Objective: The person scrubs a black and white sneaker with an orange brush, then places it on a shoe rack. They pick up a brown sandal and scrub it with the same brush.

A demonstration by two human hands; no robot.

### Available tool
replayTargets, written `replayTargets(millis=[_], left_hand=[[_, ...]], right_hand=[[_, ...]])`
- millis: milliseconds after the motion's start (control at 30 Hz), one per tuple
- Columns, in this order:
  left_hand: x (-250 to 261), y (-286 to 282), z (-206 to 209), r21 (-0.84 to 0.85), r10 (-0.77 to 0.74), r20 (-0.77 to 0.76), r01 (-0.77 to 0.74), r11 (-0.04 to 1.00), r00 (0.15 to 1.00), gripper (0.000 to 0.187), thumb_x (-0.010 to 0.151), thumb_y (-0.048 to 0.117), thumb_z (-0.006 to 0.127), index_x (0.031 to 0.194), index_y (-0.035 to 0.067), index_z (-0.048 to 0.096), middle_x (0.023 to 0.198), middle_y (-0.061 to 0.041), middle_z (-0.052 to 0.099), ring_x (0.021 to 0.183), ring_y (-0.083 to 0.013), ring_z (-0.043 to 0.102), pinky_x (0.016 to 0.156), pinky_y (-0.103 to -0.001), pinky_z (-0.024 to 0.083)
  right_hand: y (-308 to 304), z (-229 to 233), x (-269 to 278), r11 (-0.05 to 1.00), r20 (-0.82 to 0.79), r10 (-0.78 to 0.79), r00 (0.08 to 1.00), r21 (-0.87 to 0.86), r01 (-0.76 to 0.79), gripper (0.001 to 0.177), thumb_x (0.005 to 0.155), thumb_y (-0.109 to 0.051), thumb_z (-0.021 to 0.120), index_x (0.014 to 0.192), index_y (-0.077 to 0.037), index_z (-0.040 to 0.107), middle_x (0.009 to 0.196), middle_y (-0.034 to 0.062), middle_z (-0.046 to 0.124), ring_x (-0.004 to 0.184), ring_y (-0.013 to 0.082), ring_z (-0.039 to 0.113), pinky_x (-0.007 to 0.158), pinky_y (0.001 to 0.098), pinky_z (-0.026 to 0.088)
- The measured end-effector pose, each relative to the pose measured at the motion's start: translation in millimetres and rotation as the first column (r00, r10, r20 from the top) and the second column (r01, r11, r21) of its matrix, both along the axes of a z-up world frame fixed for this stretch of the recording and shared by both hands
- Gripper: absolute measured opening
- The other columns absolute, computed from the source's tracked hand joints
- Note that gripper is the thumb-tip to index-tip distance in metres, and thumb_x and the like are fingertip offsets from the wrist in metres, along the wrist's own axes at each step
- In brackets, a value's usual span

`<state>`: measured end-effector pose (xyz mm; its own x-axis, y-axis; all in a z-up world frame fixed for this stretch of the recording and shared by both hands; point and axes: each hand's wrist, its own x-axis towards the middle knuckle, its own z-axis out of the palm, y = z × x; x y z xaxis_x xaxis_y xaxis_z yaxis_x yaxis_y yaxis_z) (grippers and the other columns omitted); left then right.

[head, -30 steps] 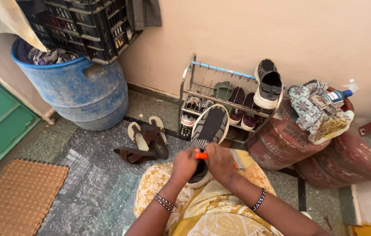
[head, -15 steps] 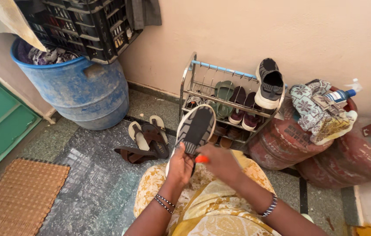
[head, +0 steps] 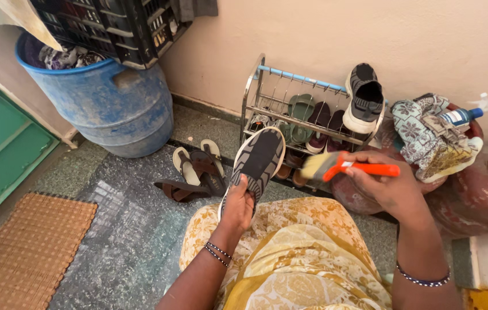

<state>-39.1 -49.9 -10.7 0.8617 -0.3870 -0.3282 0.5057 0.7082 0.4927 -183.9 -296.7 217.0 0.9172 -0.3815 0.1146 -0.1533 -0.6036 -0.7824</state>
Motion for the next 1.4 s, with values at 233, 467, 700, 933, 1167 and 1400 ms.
replayTargets(millis=[233,467,700,933,1167,1400], left_hand=[[-2,2,-3,0.003,-0.046,0.064,0.046,0.999,0.997,0.023,0.105,0.025,0.055,0.122,0.01,0.057,0.11,-0.003,0.07,0.09,-0.0136,0.065,0.081,-0.031,0.051],[-8,-1,-1,0.086,-0.086,0.057,0.08,0.993,0.995,0.031,0.104,0.024,0.053,0.133,0.013,0.051,0.118,-0.002,0.069,0.099,-0.0162,0.067,0.086,-0.036,0.054],[-8,-1,8,0.085,-0.077,0.094,0.069,0.994,0.993,0.038,0.102,0.021,0.05,0.139,0.014,0.046,0.126,-0.003,0.067,0.107,-0.0183,0.067,0.091,-0.039,0.054],[3,5,-20,0.11,-0.058,0.092,0.048,0.993,0.994,0.032,0.109,0.026,0.053,0.134,0.006,0.049,0.118,-0.009,0.065,0.102,-0.0213,0.066,0.091,-0.041,0.055],[-3,8,4,0.144,-0.125,0.091,0.111,0.983,0.988,0.031,0.103,0.028,0.053,0.132,0.014,0.05,0.122,-0.002,0.068,0.103,-0.0145,0.068,0.083,-0.034,0.054],[-1,10,-3,0.122,-0.138,0.111,0.124,0.985,0.984,0.032,0.103,0.03,0.053,0.13,0.014,0.054,0.118,0.001,0.072,0.1,-0.0122,0.069,0.079,-0.032,0.053]], right_hand=[[5,-64,8,0.85,0.339,0.395,0.854,0.218,-0.48,0.024,0.087,0.005,0.07,0.11,-0.001,0.073,0.134,0.0157,0.07,0.126,0.0219,0.067,0.106,0.0369,0.055],[29,-75,19,0.973,0.375,0.204,0.904,-0.178,-0.146,0.02,0.085,0.004,0.071,0.104,-0.003,0.07,0.133,0.0138,0.07,0.114,0.0237,0.072,0.095,0.0341,0.059],[51,-71,5,0.853,0.482,0.32,0.816,-0.521,-0.028,0.014,0.086,0.004,0.073,0.097,-0.003,0.069,0.132,0.017,0.068,0.119,0.0261,0.069,0.099,0.0325,0.057],[29,-108,1,0.748,0.412,0.461,0.786,0.296,-0.594,0.015,0.088,0.006,0.068,0.101,-0.002,0.071,0.129,0.0165,0.073,0.122,0.0246,0.07,0.104,0.0366,0.058],[35,-92,18,0.976,0.448,0.204,0.87,-0.159,-0.147,0.02,0.087,0.007,0.069,0.105,-0.002,0.069,0.133,0.0188,0.069,0.121,0.0268,0.069,0.101,0.037,0.056],[47,-94,9,0.972,0.588,0.187,0.787,-0.228,-0.061,0.014,0.09,0.005,0.069,0.101,-0.001,0.066,0.133,0.0199,0.068,0.122,0.0278,0.069,0.101,0.036,0.057]])
